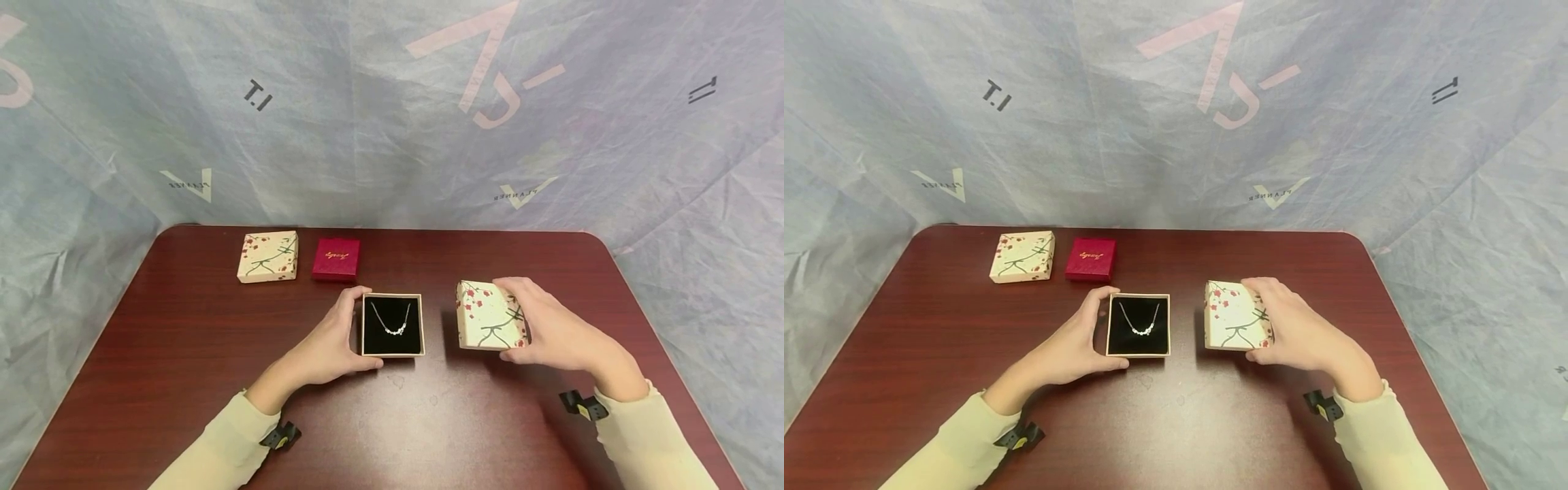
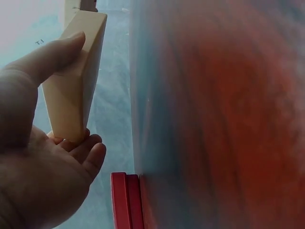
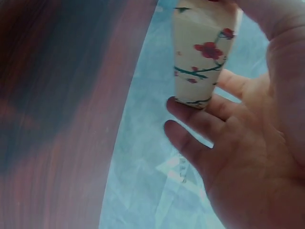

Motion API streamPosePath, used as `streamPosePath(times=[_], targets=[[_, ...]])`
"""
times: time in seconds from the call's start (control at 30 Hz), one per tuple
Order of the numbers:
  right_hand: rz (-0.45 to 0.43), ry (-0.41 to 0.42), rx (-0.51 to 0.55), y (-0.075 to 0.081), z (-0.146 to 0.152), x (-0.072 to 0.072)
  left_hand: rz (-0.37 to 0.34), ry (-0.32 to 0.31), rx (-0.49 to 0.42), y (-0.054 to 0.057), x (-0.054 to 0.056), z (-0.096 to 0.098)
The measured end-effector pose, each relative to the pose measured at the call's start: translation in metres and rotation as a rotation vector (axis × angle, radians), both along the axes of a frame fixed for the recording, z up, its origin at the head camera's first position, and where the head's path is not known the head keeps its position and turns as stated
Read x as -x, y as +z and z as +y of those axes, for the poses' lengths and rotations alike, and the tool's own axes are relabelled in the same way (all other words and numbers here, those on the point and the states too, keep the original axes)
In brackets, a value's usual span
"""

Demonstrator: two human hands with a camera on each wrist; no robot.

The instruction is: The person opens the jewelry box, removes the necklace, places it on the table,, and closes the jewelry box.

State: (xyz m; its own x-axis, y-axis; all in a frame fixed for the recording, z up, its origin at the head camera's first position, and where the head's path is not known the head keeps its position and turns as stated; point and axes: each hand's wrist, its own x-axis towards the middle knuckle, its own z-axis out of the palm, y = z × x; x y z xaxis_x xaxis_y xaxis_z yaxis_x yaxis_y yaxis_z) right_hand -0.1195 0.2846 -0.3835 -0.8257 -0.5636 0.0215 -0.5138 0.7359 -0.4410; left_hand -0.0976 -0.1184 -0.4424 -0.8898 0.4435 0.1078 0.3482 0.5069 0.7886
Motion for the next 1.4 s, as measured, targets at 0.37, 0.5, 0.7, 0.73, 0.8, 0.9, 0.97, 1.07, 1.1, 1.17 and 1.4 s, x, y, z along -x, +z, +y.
streamPosePath(times=[0.37,0.5,0.7,0.73,0.8,0.9,0.97,1.07,1.1,1.17,1.4], targets=[[-0.045,-0.044,-0.082,-0.007,0.032,-0.011,0.035,-0.028,0.087,-0.002,-0.005,0.004],[-0.048,-0.055,-0.116,-0.011,0.042,-0.015,0.027,-0.041,0.108,-0.003,-0.006,0.005],[-0.052,-0.05,-0.14,-0.015,0.052,-0.018,0.006,-0.043,0.125,-0.003,-0.007,0.007],[-0.056,-0.048,-0.143,-0.015,0.053,-0.018,0.004,-0.042,0.129,-0.003,-0.007,0.007],[-0.063,-0.05,-0.148,-0.016,0.055,-0.019,0.004,-0.042,0.135,-0.004,-0.007,0.007],[-0.08,-0.053,-0.152,-0.018,0.057,-0.019,0.003,-0.046,0.144,-0.004,-0.008,0.007],[-0.097,-0.053,-0.148,-0.018,0.058,-0.019,0.003,-0.049,0.147,-0.005,-0.008,0.007],[-0.122,-0.052,-0.142,-0.019,0.059,-0.018,0.001,-0.049,0.147,-0.005,-0.008,0.008],[-0.126,-0.052,-0.141,-0.02,0.059,-0.018,-0.001,-0.049,0.147,-0.005,-0.009,0.008],[-0.128,-0.053,-0.143,-0.021,0.059,-0.018,-0.001,-0.048,0.152,-0.005,-0.009,0.008],[-0.144,-0.063,-0.135,-0.026,0.06,-0.018,0.036,-0.054,0.219,-0.008,-0.009,0.009]])
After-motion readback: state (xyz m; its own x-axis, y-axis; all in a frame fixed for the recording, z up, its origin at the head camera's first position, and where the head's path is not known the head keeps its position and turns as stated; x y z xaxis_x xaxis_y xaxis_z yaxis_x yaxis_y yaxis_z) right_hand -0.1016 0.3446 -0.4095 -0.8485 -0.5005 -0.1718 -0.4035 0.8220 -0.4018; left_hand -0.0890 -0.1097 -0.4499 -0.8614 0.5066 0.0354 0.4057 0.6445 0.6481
